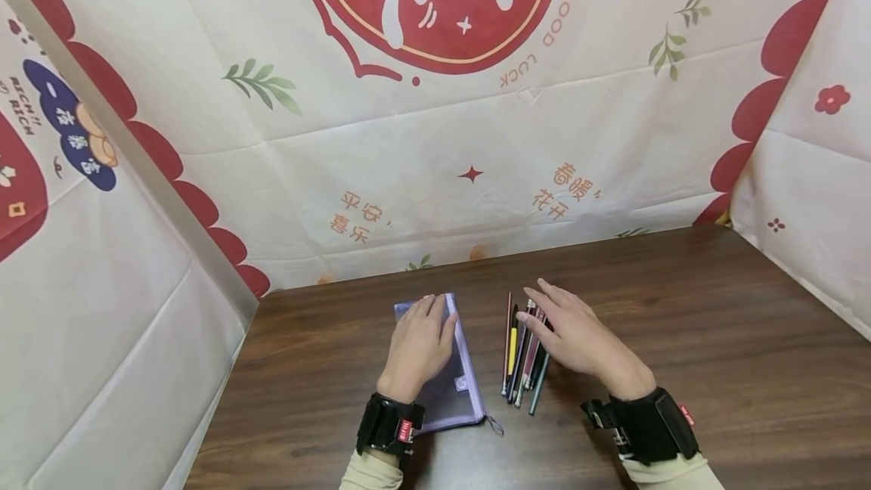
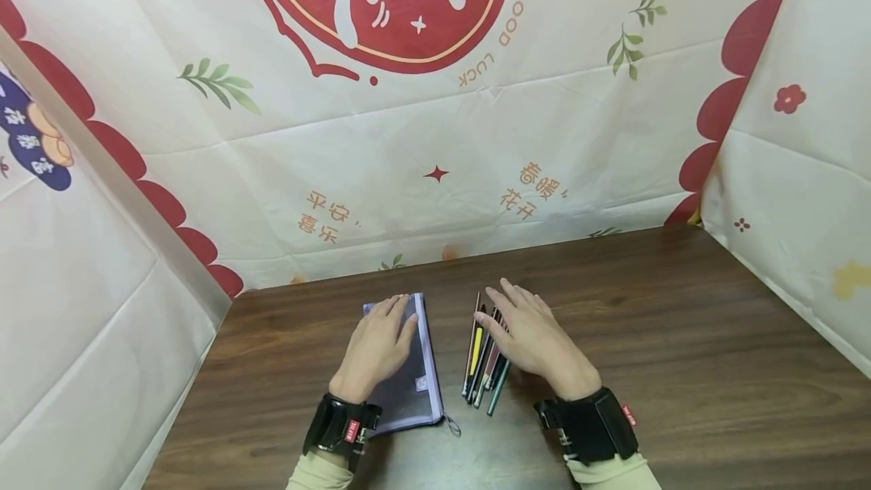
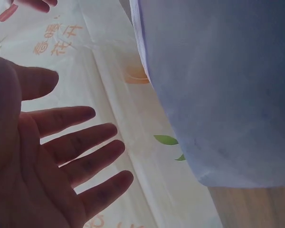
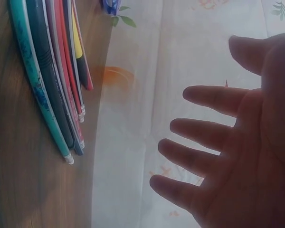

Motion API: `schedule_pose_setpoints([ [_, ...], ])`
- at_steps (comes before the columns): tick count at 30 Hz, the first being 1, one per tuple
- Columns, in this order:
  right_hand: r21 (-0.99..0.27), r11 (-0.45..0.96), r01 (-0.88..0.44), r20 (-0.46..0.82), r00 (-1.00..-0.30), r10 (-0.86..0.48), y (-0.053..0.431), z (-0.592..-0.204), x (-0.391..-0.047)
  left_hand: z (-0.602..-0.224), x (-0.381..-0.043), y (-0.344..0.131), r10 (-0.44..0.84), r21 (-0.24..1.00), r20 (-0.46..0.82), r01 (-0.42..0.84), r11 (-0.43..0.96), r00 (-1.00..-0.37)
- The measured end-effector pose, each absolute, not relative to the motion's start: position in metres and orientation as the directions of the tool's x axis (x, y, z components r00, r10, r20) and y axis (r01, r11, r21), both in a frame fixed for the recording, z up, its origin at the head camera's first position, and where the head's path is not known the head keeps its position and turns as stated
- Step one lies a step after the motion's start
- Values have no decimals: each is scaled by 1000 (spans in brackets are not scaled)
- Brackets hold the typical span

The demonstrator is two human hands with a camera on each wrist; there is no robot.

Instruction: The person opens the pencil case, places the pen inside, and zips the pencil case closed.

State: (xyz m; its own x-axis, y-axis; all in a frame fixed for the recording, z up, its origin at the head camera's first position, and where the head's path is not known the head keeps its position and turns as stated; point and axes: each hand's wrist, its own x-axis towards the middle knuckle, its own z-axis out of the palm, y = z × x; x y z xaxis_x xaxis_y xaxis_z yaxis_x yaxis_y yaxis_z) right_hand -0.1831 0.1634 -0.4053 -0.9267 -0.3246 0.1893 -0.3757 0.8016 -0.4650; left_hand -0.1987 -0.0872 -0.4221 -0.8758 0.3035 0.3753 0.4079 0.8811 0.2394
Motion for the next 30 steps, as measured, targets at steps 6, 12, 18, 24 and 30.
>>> schedule_pose_setpoints([
  [6, -449, 799, -401, 198, -916, -348, 164, -403, -180, -421, -200, -91, 336, 224, 366, 432, 874, -868],
  [12, -439, 801, -406, 180, -914, -365, 165, -402, -179, -424, -201, -96, 348, 244, 330, 435, 867, -878],
  [18, -442, 794, -417, 171, -908, -382, 167, -400, -177, -422, -207, -95, 376, 245, 330, 464, 851, -866],
  [24, -447, 775, -447, 171, -893, -417, 167, -395, -176, -417, -212, -91, 396, 245, 317, 477, 844, -862],
  [30, -410, 766, -495, 163, -866, -472, 165, -398, -179, -416, -209, -96, 425, 270, 286, 497, 824, -859],
])
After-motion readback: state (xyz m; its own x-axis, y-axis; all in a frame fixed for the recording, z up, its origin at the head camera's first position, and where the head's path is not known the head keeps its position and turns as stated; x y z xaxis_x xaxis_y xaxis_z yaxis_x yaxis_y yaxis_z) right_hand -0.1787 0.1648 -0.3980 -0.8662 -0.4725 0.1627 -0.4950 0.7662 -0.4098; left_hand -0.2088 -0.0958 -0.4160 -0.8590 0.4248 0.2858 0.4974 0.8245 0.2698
